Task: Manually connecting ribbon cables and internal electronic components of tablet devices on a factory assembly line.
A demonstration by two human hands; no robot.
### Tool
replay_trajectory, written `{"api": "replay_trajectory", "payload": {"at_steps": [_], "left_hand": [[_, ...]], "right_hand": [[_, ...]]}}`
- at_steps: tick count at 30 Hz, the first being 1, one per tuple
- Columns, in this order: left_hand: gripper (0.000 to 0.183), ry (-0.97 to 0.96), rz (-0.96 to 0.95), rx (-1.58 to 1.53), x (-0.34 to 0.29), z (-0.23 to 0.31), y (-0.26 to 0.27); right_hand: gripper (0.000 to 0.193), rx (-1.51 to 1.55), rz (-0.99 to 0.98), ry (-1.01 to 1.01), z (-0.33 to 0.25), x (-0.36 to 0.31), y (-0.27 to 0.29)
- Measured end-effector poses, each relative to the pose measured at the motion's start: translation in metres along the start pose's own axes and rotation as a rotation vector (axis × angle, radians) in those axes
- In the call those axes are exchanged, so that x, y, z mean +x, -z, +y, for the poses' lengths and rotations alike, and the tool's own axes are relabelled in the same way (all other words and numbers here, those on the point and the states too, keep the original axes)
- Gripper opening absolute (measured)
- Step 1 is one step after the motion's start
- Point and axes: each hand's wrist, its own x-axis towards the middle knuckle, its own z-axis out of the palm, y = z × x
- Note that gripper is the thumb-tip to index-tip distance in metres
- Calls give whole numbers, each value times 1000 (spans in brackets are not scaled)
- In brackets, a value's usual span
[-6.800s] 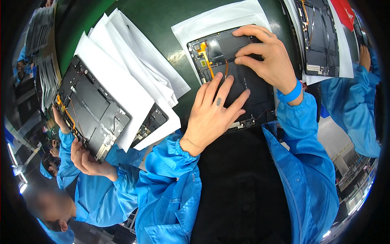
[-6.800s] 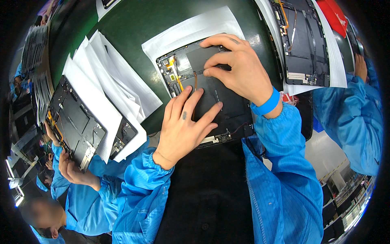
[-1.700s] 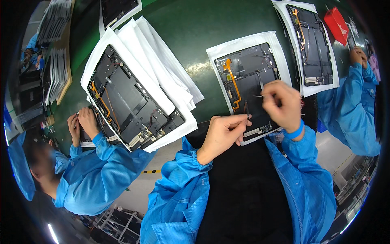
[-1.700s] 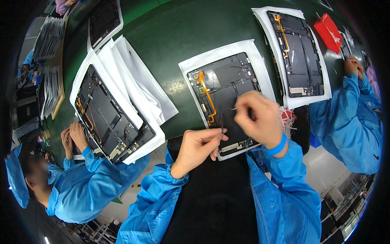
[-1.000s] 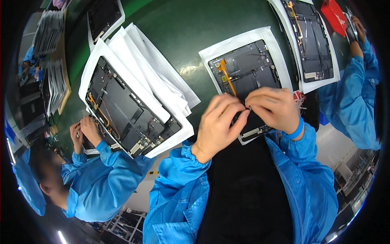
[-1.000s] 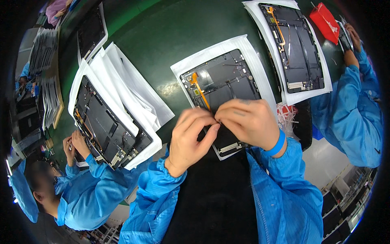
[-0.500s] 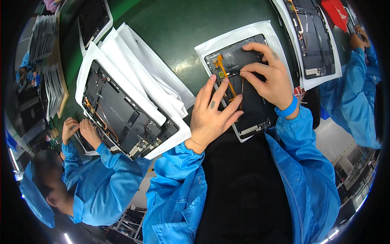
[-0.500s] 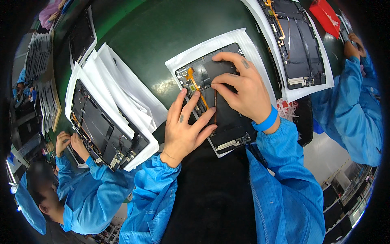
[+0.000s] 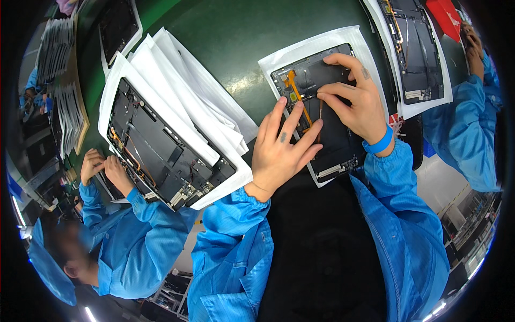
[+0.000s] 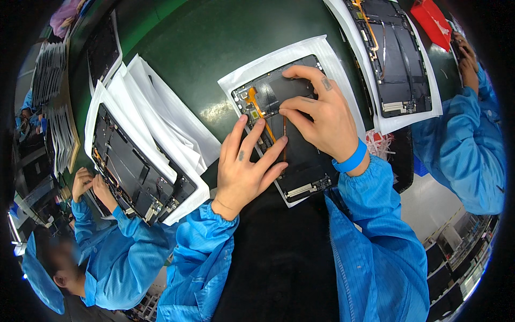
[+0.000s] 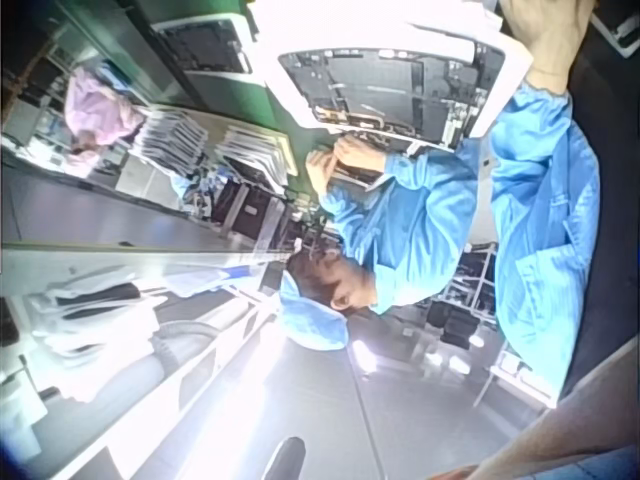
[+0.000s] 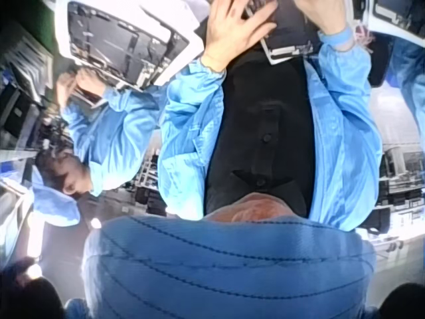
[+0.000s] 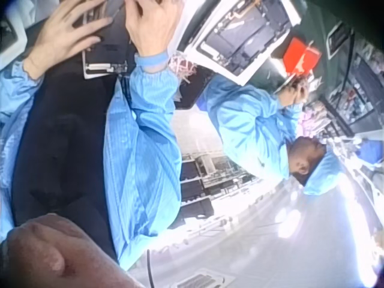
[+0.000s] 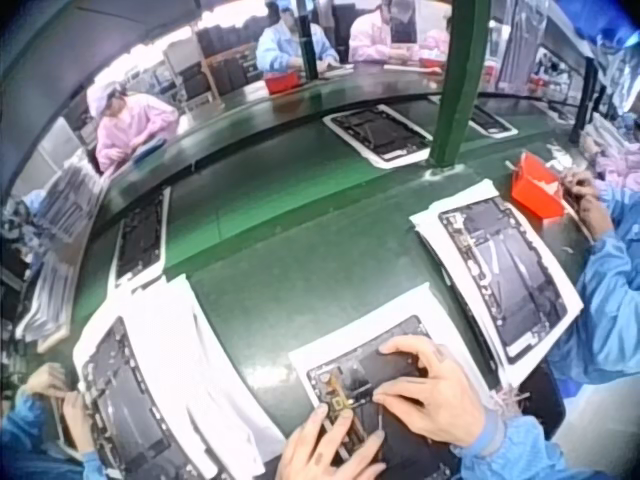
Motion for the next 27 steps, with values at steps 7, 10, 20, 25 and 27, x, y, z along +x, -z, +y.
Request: {"api": "replay_trajectory", "payload": {"at_steps": [7,10,20,25,27], "left_hand": [[59,42,-6,100,9,8,-3],[58,53,-5,149,13,12,-4],[54,109,29,212,29,20,-9],[52,142,53,152,34,24,-8],[47,159,85,10,33,26,-2]], "right_hand": [[12,-1,-2,0,1,-1,0],[12,-4,8,16,2,-1,-1],[22,140,44,-143,4,-4,14],[18,-5,20,-33,10,-6,13],[15,48,4,-71,7,-5,17]]}}
